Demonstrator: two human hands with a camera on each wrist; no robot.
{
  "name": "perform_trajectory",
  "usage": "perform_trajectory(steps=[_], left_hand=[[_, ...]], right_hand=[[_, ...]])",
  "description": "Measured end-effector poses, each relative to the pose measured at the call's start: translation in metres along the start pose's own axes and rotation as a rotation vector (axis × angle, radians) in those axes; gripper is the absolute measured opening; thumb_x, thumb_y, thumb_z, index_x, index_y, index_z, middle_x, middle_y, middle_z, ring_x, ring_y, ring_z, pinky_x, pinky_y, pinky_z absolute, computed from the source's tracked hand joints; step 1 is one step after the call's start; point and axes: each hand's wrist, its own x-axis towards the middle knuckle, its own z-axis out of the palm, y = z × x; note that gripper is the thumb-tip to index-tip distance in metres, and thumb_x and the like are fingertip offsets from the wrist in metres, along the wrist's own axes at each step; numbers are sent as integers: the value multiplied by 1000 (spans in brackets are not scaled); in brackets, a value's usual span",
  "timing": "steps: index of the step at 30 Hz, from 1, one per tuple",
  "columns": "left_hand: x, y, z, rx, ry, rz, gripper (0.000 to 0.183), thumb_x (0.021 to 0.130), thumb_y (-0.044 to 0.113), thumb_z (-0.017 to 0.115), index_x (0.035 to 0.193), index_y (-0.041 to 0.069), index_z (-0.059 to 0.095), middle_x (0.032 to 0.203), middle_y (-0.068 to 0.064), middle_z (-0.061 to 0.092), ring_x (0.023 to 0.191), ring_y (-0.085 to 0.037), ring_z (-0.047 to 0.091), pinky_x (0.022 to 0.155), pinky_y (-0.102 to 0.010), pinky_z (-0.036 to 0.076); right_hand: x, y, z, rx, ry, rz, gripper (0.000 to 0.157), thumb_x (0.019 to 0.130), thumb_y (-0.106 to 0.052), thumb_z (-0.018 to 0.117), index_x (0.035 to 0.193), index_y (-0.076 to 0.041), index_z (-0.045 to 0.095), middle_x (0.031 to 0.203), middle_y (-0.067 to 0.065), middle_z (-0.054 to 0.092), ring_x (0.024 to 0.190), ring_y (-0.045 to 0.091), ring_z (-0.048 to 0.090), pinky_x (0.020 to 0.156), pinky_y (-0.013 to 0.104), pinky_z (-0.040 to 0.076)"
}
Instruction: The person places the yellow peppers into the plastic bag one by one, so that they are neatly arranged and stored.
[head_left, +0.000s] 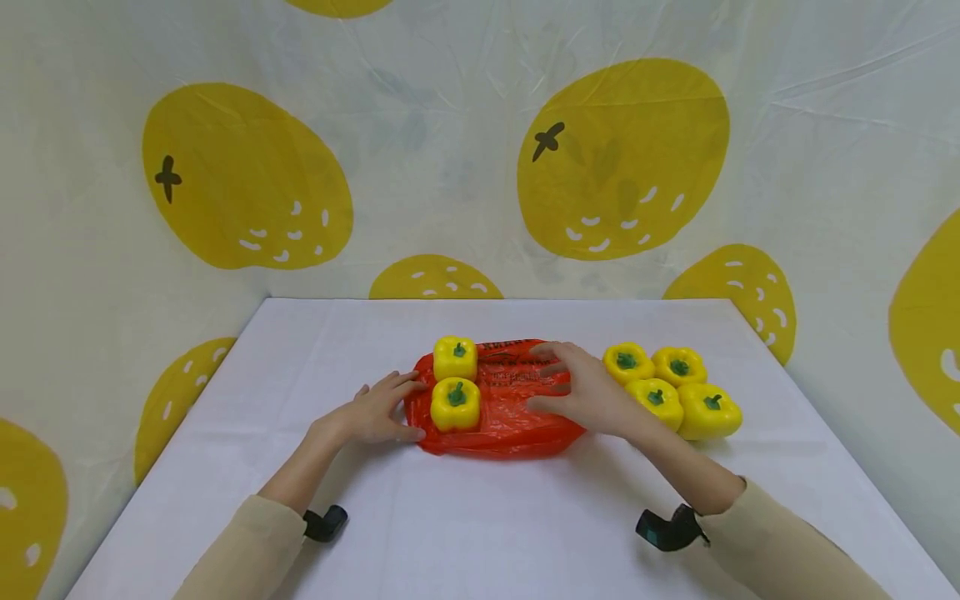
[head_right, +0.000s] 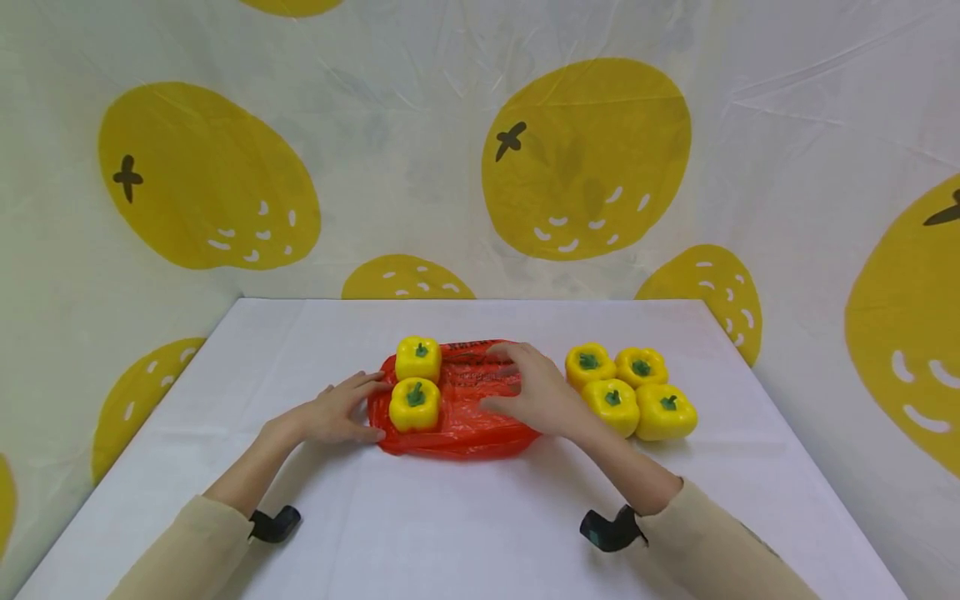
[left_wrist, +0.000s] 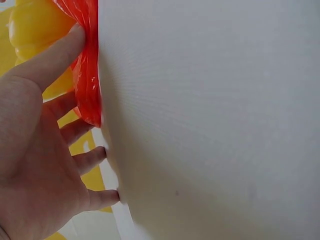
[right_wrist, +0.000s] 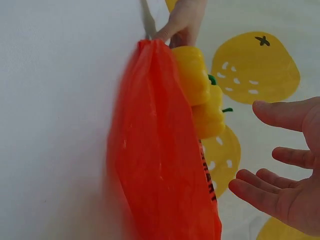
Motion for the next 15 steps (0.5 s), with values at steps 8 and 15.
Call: perform_trajectory(steps=[8, 15], left_hand=[[-1, 0, 0, 8, 6, 18, 78, 86, 46, 78, 152, 17, 48, 164, -15, 32, 152, -45, 18, 111, -79, 12], [-1, 1, -1, 0, -3, 6, 79, 86, 46, 79, 153, 16, 47, 164, -15, 32, 152, -45, 16, 112, -78, 10]], right_hand=[[-12, 20, -18, 40, 38, 18, 58, 87, -19, 84, 137, -9, 56, 132, 7, 63, 122, 32, 60, 98, 53, 53], [-26, 30, -35, 33, 49, 34, 48, 89, -13, 82, 131, -5, 62, 128, 13, 64, 122, 36, 58, 100, 55, 51]])
